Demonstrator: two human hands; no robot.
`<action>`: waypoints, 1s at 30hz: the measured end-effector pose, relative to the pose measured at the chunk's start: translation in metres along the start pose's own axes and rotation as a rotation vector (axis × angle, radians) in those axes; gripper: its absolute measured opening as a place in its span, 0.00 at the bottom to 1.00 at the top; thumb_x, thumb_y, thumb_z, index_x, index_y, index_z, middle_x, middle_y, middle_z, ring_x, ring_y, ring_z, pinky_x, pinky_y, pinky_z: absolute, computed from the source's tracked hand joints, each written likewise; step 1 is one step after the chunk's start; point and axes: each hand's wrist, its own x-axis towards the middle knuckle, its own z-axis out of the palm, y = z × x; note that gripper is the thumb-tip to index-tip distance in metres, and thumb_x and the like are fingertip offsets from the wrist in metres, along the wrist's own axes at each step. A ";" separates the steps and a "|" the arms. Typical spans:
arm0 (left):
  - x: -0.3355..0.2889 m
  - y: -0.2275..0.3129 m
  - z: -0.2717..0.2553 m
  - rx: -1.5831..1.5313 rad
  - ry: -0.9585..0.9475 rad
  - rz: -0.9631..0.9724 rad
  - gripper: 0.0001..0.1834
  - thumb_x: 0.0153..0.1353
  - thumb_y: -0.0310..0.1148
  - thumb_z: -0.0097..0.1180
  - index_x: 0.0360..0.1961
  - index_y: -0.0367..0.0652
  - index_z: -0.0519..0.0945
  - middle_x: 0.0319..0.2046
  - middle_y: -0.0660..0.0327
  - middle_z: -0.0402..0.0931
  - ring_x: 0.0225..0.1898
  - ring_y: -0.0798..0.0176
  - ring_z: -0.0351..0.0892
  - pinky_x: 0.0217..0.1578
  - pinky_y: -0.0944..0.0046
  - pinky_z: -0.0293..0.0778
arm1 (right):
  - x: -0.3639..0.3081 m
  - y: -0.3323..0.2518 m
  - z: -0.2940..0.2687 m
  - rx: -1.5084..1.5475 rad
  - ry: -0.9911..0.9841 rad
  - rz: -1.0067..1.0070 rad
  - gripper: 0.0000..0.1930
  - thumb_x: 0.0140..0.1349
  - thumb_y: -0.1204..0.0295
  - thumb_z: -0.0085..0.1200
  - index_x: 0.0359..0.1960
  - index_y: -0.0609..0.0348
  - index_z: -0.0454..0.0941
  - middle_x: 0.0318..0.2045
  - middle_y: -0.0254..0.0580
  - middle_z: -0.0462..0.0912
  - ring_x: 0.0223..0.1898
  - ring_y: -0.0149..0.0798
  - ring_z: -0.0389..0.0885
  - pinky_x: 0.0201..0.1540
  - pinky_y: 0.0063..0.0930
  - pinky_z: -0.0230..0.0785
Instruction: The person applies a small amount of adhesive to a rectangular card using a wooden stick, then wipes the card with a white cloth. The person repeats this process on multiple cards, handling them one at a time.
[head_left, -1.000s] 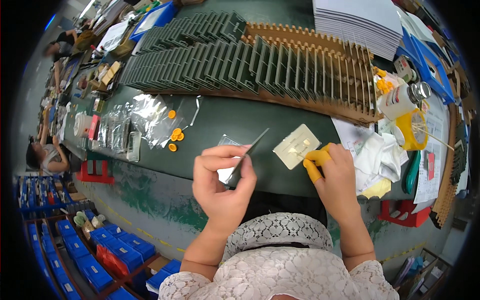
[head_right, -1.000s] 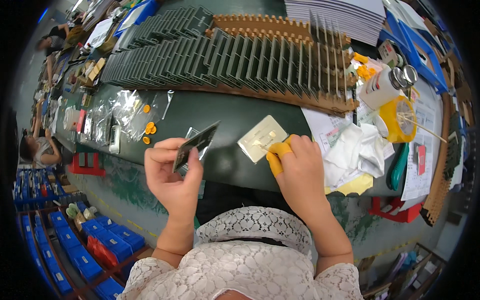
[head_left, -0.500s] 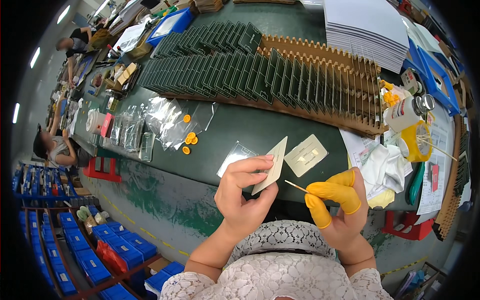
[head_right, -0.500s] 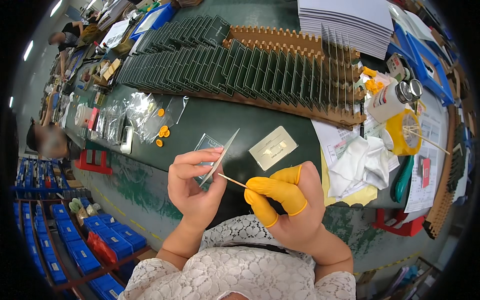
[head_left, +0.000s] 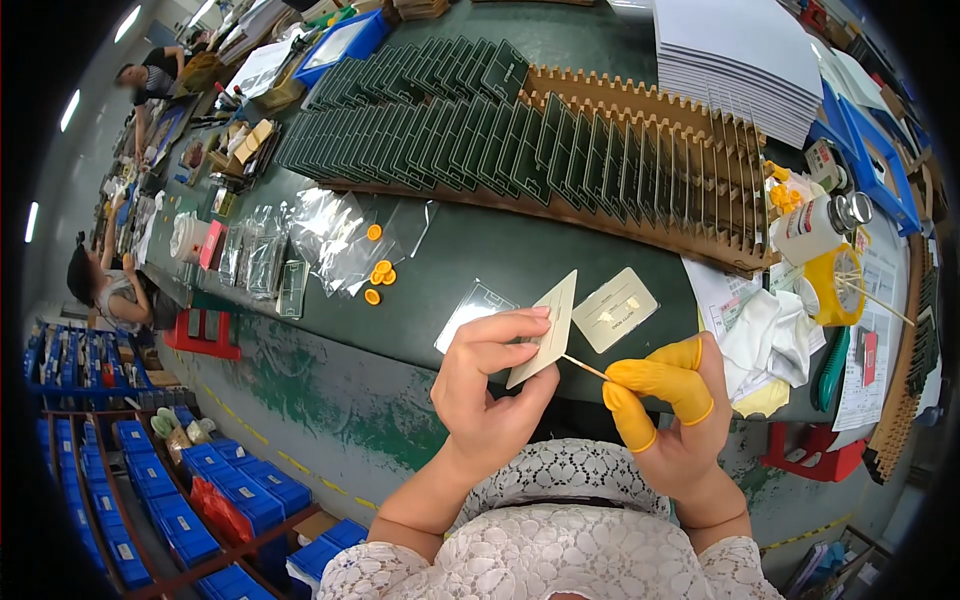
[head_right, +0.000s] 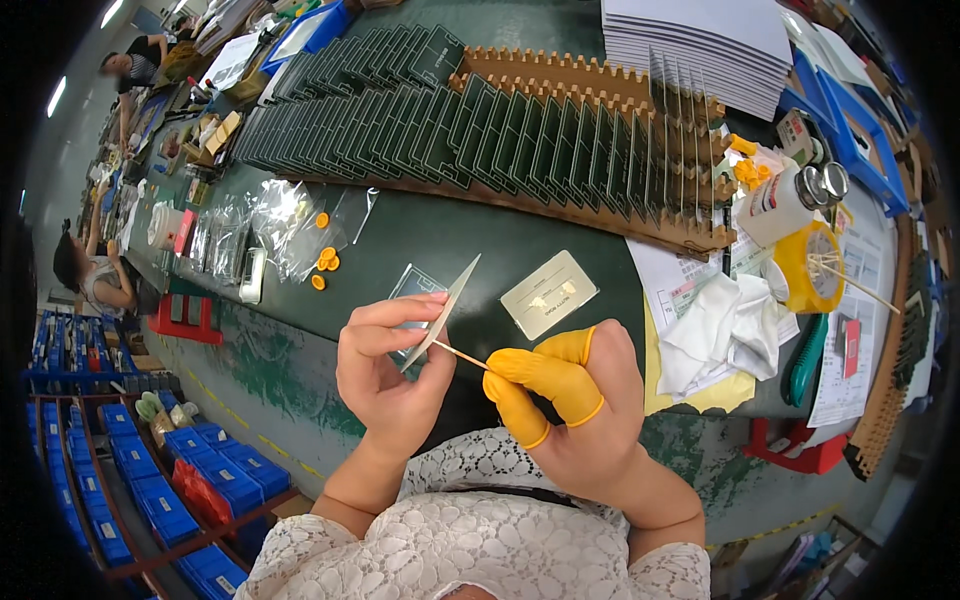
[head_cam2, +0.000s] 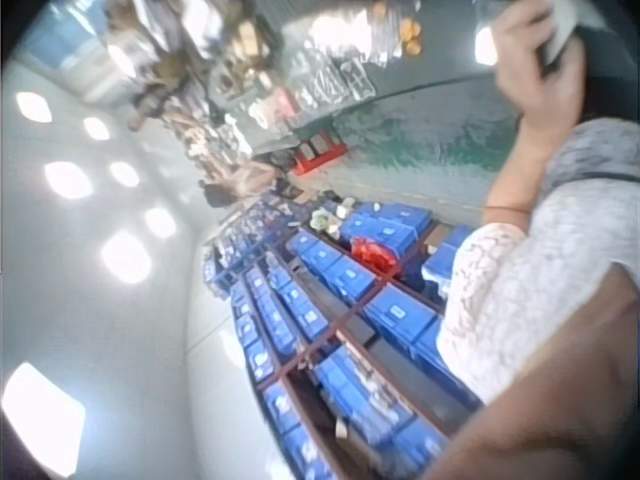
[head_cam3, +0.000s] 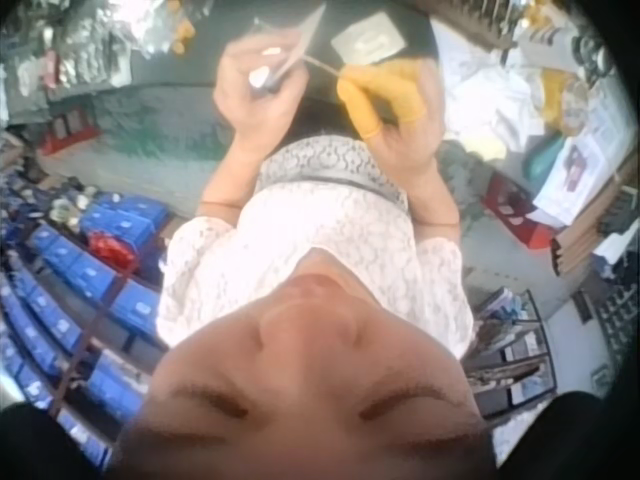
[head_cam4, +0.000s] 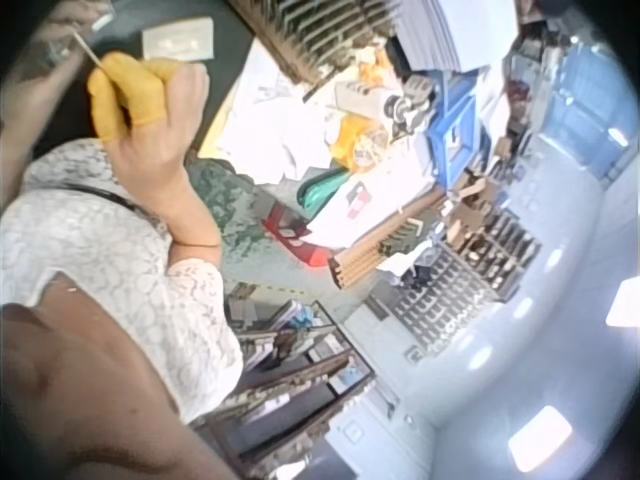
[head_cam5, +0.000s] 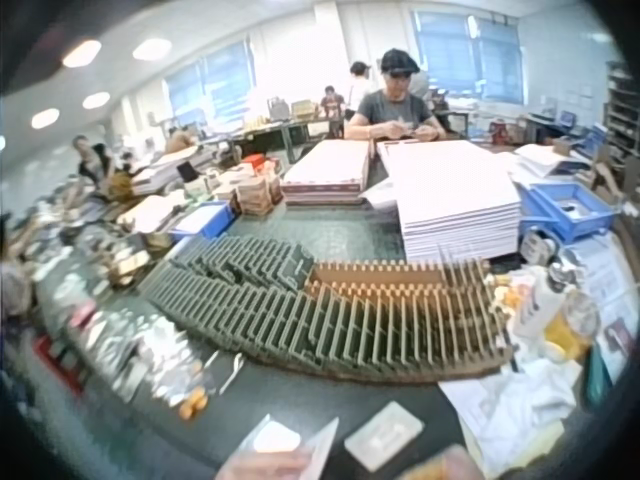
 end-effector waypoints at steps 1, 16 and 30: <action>0.000 0.000 0.000 0.000 0.000 0.000 0.20 0.43 0.11 0.64 0.35 0.39 0.71 0.40 0.52 0.82 0.44 0.51 0.86 0.43 0.62 0.81 | 0.000 0.000 0.000 -0.004 -0.004 -0.002 0.17 0.47 0.78 0.72 0.40 0.57 0.82 0.29 0.38 0.76 0.28 0.39 0.71 0.28 0.30 0.60; -0.002 -0.002 0.004 -0.064 0.038 0.011 0.20 0.44 0.10 0.63 0.36 0.39 0.70 0.40 0.50 0.81 0.44 0.50 0.86 0.43 0.61 0.82 | 0.000 -0.002 0.001 0.012 0.028 -0.018 0.17 0.46 0.78 0.72 0.40 0.56 0.83 0.28 0.37 0.75 0.28 0.38 0.71 0.27 0.28 0.60; -0.001 0.006 0.002 0.038 -0.025 -0.036 0.22 0.48 0.06 0.59 0.40 0.39 0.68 0.41 0.51 0.77 0.44 0.55 0.82 0.46 0.61 0.79 | 0.000 0.001 -0.001 -0.066 0.068 -0.068 0.18 0.47 0.79 0.71 0.40 0.54 0.82 0.29 0.36 0.75 0.28 0.38 0.70 0.28 0.29 0.59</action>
